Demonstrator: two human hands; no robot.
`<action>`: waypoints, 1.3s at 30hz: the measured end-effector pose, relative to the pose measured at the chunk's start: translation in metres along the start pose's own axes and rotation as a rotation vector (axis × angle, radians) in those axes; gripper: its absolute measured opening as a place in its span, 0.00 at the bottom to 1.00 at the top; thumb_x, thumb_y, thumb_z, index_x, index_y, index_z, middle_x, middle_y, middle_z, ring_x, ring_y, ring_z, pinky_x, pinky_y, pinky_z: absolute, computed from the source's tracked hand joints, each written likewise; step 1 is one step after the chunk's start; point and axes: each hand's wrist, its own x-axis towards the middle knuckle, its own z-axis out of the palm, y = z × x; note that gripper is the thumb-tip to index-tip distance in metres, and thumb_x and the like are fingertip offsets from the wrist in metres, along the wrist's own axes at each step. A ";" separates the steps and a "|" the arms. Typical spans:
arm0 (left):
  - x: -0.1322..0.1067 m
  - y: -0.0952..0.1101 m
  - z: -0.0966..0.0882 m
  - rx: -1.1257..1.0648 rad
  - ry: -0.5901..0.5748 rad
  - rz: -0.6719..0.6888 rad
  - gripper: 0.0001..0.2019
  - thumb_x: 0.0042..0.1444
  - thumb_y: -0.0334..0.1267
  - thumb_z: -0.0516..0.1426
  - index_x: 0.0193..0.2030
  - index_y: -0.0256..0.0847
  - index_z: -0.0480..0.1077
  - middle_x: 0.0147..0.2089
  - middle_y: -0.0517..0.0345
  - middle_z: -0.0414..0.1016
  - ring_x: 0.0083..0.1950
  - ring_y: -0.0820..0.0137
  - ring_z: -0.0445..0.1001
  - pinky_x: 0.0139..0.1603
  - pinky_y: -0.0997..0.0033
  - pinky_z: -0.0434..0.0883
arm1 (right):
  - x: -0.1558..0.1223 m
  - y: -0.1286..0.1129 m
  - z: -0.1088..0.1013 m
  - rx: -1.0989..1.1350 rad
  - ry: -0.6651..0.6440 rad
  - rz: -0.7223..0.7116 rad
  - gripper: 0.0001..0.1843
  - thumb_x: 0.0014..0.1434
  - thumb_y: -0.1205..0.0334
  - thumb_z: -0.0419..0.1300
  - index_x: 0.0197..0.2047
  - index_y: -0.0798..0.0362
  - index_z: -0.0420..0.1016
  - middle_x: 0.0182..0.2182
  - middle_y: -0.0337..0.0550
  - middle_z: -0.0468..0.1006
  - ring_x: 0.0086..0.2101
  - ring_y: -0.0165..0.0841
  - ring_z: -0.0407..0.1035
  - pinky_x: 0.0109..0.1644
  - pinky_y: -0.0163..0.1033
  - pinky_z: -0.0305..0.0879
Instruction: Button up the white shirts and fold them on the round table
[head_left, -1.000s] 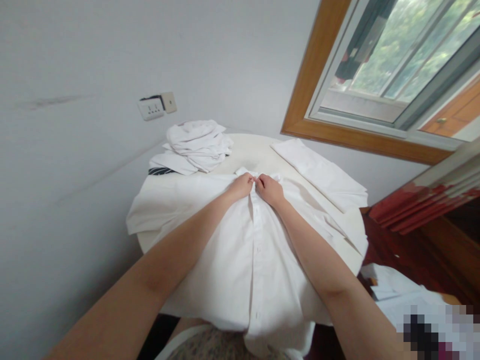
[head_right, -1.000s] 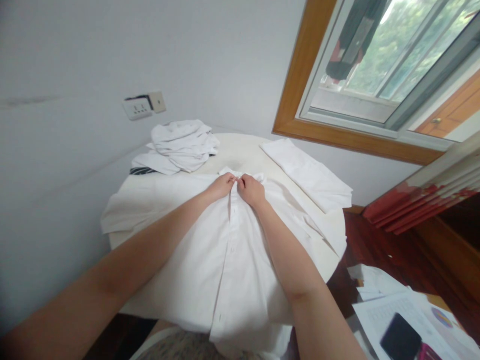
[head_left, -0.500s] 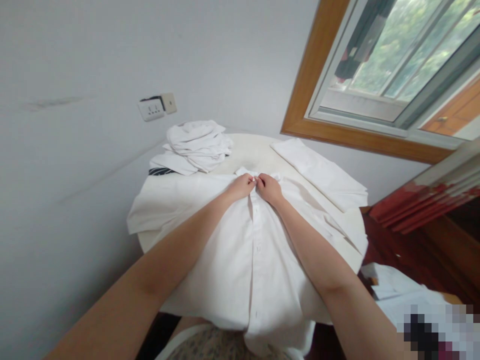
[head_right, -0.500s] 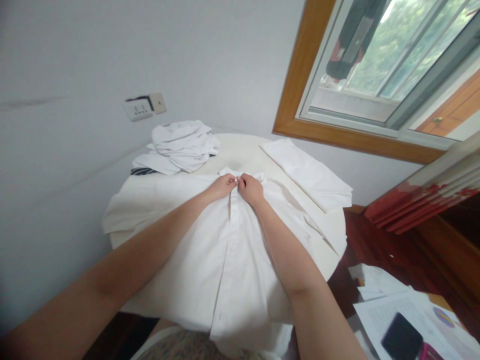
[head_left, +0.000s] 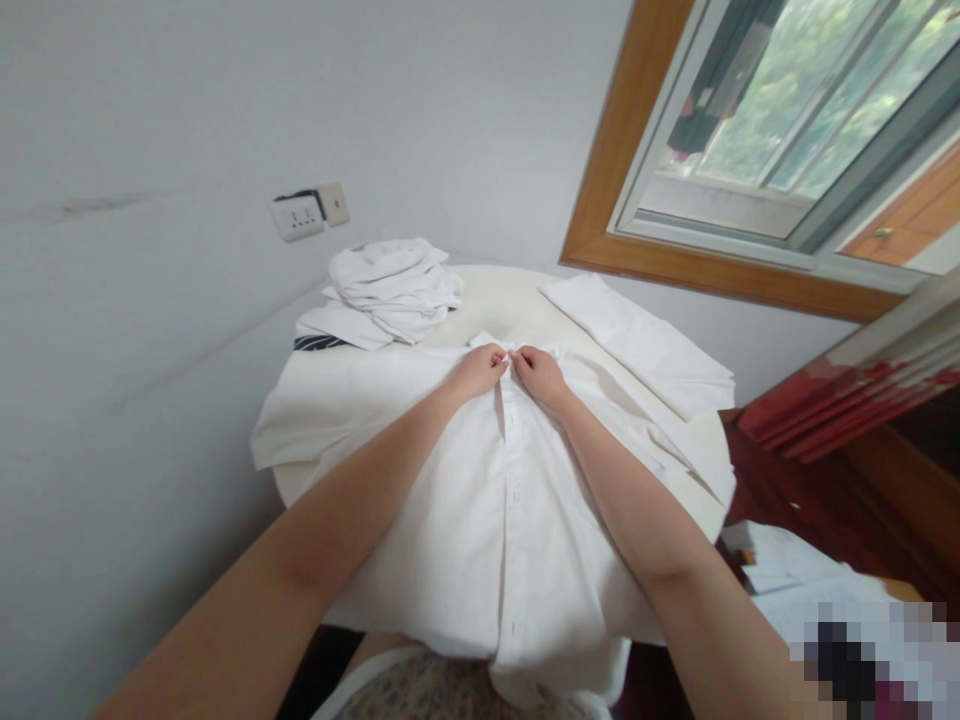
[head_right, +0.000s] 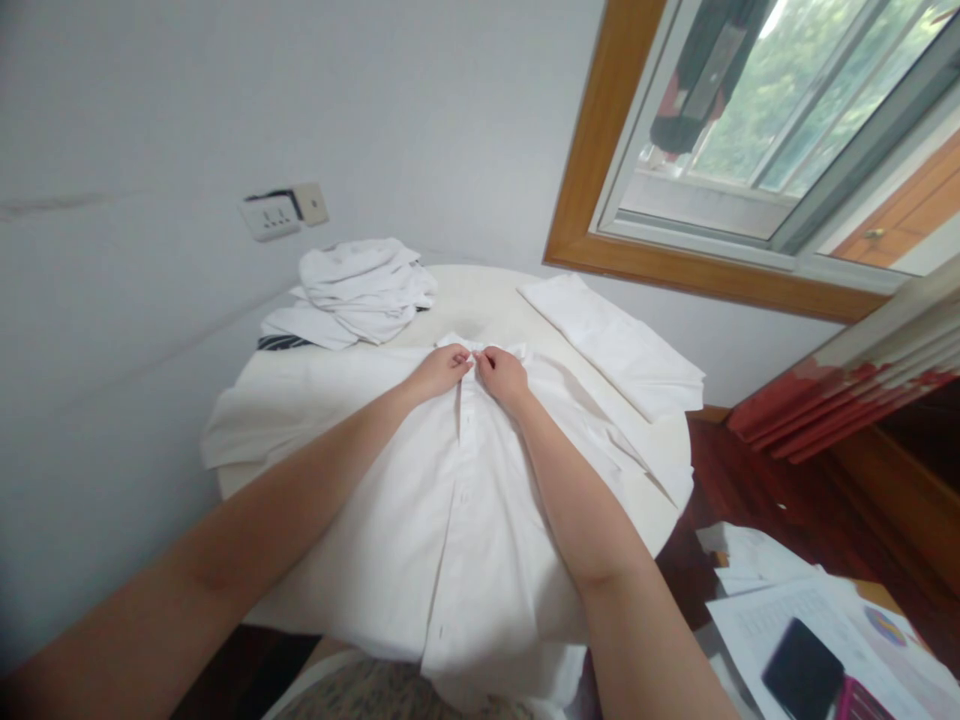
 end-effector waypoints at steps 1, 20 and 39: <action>-0.001 -0.001 0.000 0.002 0.005 0.016 0.07 0.56 0.34 0.55 0.40 0.37 0.72 0.38 0.53 0.78 0.39 0.69 0.75 0.43 0.72 0.70 | 0.000 0.000 0.000 -0.008 -0.002 0.004 0.21 0.67 0.52 0.46 0.33 0.52 0.73 0.29 0.40 0.75 0.31 0.31 0.64 0.33 0.33 0.50; 0.008 -0.004 0.000 0.045 -0.011 0.011 0.08 0.57 0.38 0.56 0.38 0.38 0.73 0.36 0.56 0.76 0.36 0.70 0.73 0.39 0.73 0.68 | -0.010 0.015 -0.002 0.217 0.002 -0.035 0.14 0.63 0.60 0.48 0.41 0.54 0.74 0.30 0.39 0.77 0.31 0.29 0.68 0.38 0.32 0.60; -0.021 0.006 -0.037 0.528 0.302 0.018 0.14 0.63 0.41 0.50 0.51 0.40 0.68 0.51 0.42 0.67 0.59 0.52 0.60 0.58 0.54 0.58 | -0.088 0.008 -0.029 -0.432 -0.026 0.067 0.25 0.68 0.55 0.44 0.64 0.53 0.62 0.63 0.54 0.62 0.63 0.42 0.54 0.64 0.48 0.51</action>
